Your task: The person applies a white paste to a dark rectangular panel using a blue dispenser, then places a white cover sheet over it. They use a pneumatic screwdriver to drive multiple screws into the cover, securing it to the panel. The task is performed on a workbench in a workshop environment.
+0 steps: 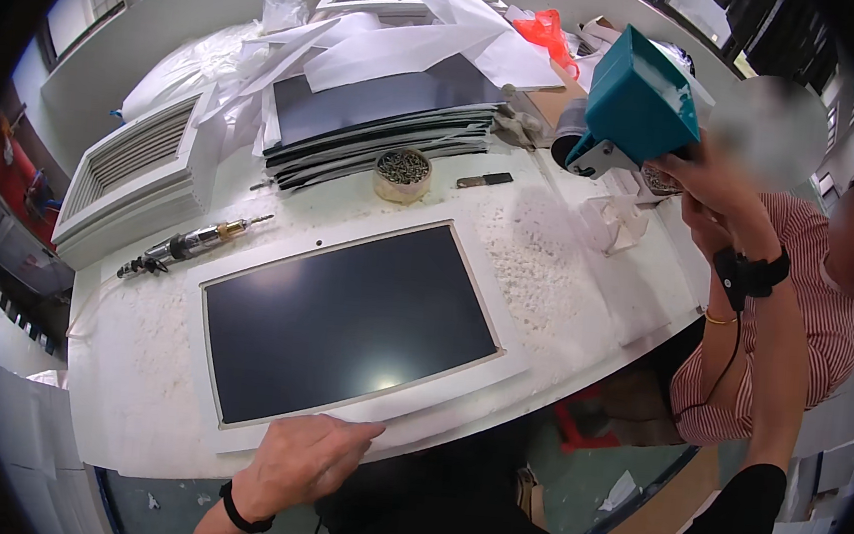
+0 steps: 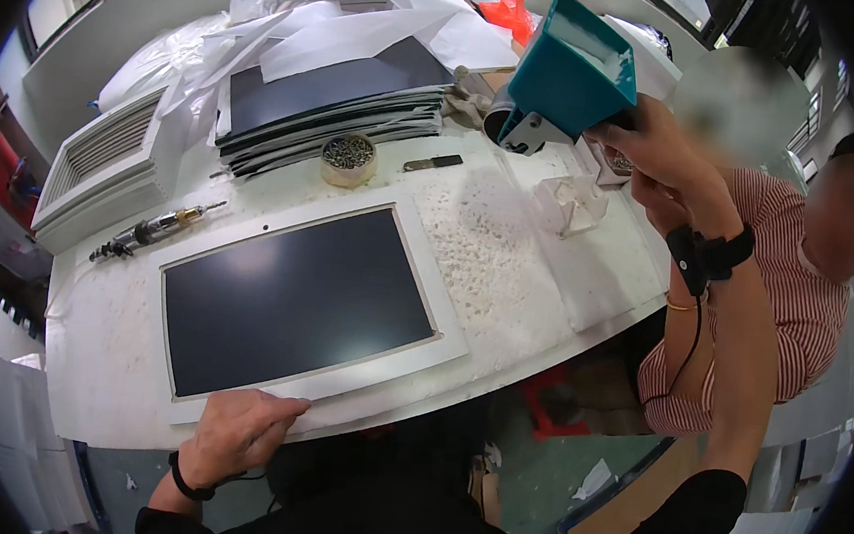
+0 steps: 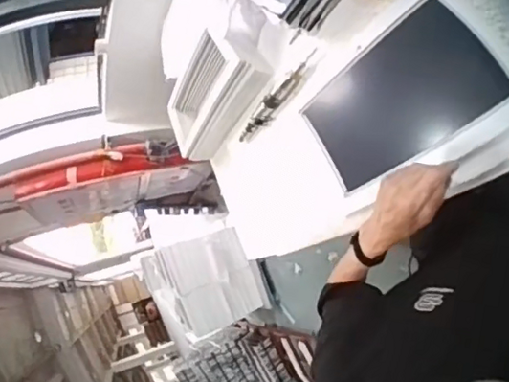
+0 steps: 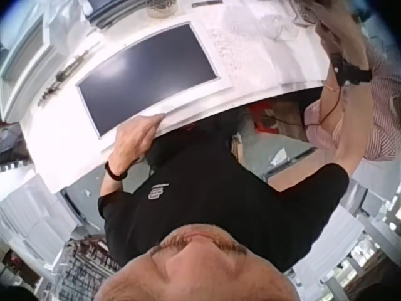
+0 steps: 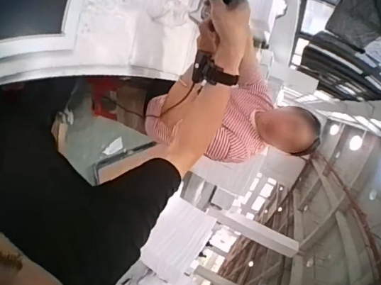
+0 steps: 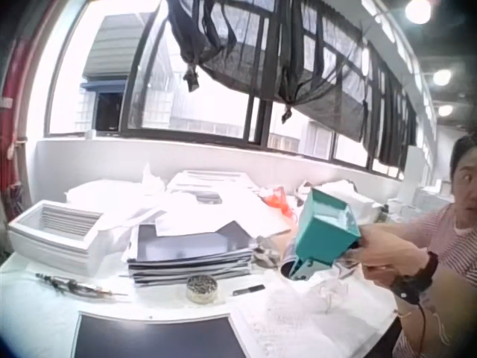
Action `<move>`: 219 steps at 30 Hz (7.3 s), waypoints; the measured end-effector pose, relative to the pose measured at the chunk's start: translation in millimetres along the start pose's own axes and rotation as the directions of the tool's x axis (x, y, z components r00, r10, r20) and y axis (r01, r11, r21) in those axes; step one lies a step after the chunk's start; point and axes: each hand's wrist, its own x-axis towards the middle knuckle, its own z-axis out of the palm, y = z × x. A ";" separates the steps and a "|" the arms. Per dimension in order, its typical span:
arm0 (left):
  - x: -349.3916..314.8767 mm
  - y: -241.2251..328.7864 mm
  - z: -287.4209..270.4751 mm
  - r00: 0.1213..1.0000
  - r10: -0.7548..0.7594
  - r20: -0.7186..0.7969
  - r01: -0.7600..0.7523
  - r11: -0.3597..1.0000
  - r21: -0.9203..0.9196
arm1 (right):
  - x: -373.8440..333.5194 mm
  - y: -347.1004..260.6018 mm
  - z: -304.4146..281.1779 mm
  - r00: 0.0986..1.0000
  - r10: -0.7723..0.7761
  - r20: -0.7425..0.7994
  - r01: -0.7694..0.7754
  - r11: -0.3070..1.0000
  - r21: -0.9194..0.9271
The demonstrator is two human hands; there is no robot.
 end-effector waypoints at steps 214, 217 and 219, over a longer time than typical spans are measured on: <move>-86.8 -45.4 -44.5 0.716 -0.571 -0.402 0.687 0.677 0.263 | -7.6 113.0 5.2 0.957 0.288 0.027 -0.286 0.956 -0.066; -86.6 -46.3 -44.5 0.718 -0.572 -0.396 0.686 0.677 0.267 | -9.2 116.2 12.2 0.966 0.253 0.055 -0.251 0.967 -0.036; -85.4 -45.5 -44.4 0.717 -0.573 -0.396 0.687 0.676 0.266 | -10.6 117.1 18.3 0.971 0.232 0.059 -0.232 0.973 -0.003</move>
